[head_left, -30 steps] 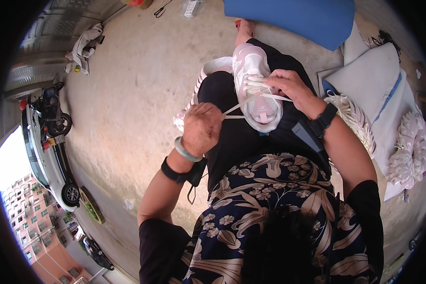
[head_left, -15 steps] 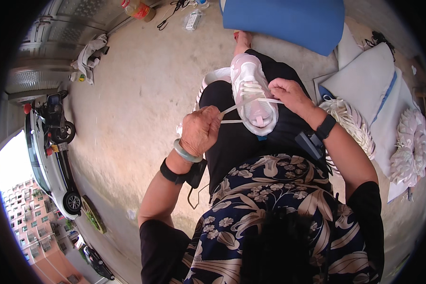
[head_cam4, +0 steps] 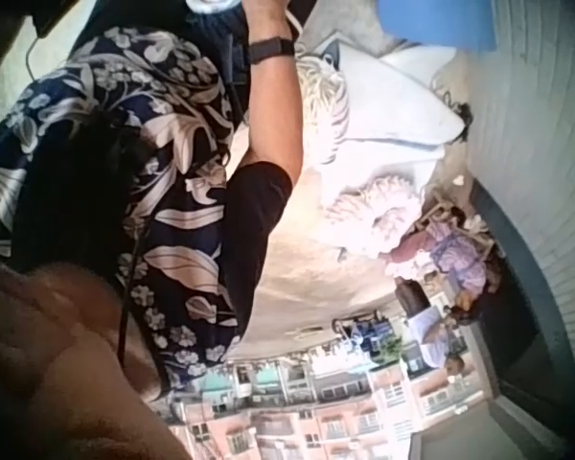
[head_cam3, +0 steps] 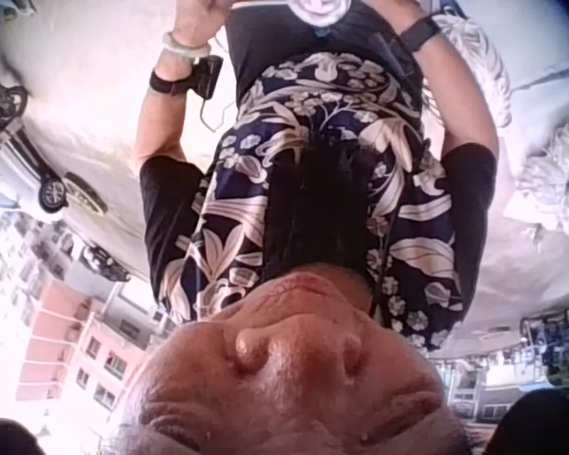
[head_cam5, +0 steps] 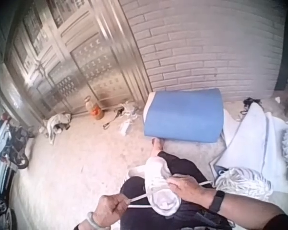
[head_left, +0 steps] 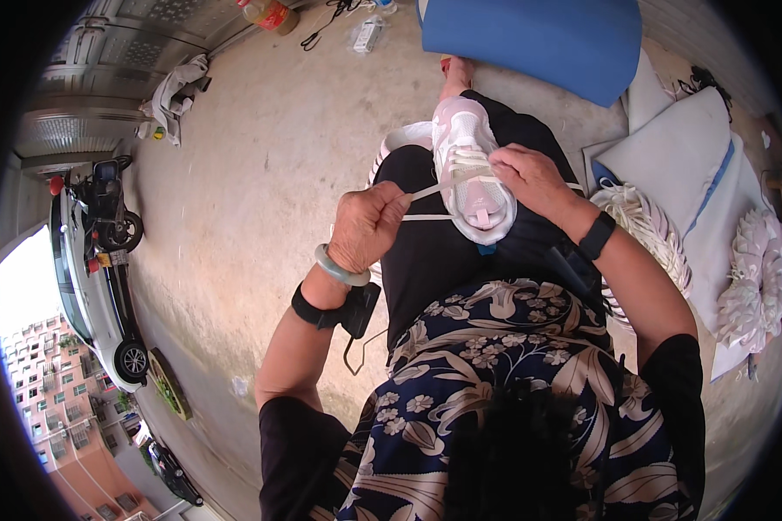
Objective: The recorder is lacing a white and pink shoe.
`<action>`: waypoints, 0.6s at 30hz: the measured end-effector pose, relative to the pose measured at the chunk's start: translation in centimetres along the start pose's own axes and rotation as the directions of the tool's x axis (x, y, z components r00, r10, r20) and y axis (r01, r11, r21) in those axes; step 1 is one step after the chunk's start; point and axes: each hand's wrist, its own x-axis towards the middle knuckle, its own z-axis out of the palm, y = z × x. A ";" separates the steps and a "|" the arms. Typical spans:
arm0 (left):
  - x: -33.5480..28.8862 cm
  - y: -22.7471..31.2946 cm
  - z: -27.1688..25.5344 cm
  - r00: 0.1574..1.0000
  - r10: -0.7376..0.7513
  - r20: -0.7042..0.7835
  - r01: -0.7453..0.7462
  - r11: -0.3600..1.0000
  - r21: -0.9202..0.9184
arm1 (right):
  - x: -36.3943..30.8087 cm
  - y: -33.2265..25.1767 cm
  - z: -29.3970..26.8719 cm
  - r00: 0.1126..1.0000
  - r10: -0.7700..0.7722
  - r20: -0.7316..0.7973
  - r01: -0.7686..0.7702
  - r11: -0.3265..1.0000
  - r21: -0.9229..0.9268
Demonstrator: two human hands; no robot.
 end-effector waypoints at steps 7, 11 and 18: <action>1.5 2.9 -0.2 0.981 0.192 0.040 -0.183 0.968 -0.172 | 2.5 -7.4 -0.5 0.952 -0.039 0.304 -0.160 0.784 0.600; 1.5 2.1 -0.1 0.990 0.102 0.095 -0.071 0.955 -0.288 | 3.0 -7.8 -4.1 0.941 -0.076 0.330 -0.169 0.739 0.652; 1.8 3.3 1.2 0.992 0.108 0.072 -0.052 0.838 -0.543 | 3.1 -6.7 -6.5 0.956 0.004 0.292 -0.214 0.690 0.692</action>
